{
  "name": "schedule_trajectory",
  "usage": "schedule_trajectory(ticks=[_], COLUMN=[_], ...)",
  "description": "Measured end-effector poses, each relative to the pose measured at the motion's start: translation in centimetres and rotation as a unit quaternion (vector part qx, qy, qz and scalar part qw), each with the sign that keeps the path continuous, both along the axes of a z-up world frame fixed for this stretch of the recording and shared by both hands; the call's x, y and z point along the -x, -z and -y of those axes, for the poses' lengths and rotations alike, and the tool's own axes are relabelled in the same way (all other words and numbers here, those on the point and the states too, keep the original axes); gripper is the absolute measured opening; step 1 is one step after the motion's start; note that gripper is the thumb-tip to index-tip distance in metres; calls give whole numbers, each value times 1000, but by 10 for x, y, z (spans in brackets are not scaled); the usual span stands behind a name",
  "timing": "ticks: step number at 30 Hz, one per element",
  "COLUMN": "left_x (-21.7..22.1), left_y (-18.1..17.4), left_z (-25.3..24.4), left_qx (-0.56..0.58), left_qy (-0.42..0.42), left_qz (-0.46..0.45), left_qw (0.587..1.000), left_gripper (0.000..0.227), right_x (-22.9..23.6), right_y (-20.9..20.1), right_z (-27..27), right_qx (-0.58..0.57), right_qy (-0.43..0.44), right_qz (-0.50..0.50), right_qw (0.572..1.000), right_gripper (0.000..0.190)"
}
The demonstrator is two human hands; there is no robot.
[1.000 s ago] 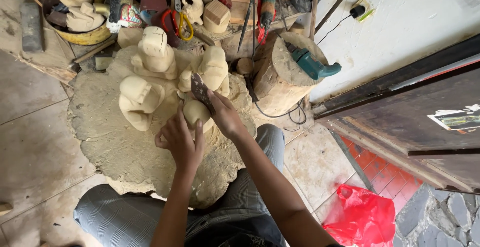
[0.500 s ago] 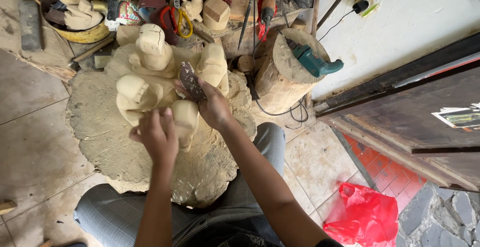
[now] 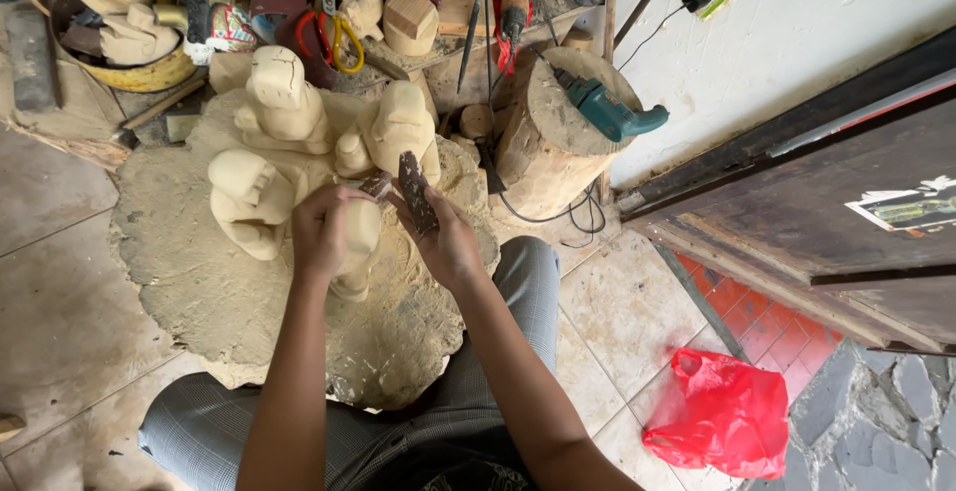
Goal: Sanding a wooden sculpture with sandpaper to smooth the surface
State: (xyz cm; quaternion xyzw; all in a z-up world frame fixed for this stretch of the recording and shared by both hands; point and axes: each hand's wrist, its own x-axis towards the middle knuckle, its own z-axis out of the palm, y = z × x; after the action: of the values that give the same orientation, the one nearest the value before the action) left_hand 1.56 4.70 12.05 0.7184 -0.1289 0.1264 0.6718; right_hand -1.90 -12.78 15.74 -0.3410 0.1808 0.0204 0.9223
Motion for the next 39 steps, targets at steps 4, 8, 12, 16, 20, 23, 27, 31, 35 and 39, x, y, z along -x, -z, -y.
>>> schedule_trajectory(ticks=[4,8,12,16,20,23,27,31,35,39], left_x=[9,23,34,29,34,33,36,35,28,29], left_y=[33,23,2,39,43,14,14,16,18,16], left_z=[11,35,51,50,44,34,33,40,43,45], left_qx=[6,-23,-23,-59,-82,-83,-79,-92,-93,-103], left_qy=[-130,-293,-356,-371,-327,-251,-218,-257,-293,-315], left_qz=[48,74,46,-21,-33,47,128,136,151,144], left_qw=[990,953,933,926,941,963,964,952,939,932], left_gripper=[35,33,28,26,17,19,26,28,26,26], right_x=[4,4,18,28,19,22,24,16,27,44], right_y=[-27,-8,-77,-89,-11,-19,-50,-45,-34,-9], right_z=[-7,-18,-49,-47,-26,-24,-37,-43,-46,-47], right_qx=[70,215,417,322,125,255,503,554,573,647], right_qy=[-14,-68,-164,-170,-183,-216,-148,-136,-109,-64], right_qz=[24,6,-51,-35,71,146,272,240,210,210], right_qw=[997,974,893,931,973,931,807,785,785,730], right_gripper=[44,45,77,91,82,59,43,45,50,52])
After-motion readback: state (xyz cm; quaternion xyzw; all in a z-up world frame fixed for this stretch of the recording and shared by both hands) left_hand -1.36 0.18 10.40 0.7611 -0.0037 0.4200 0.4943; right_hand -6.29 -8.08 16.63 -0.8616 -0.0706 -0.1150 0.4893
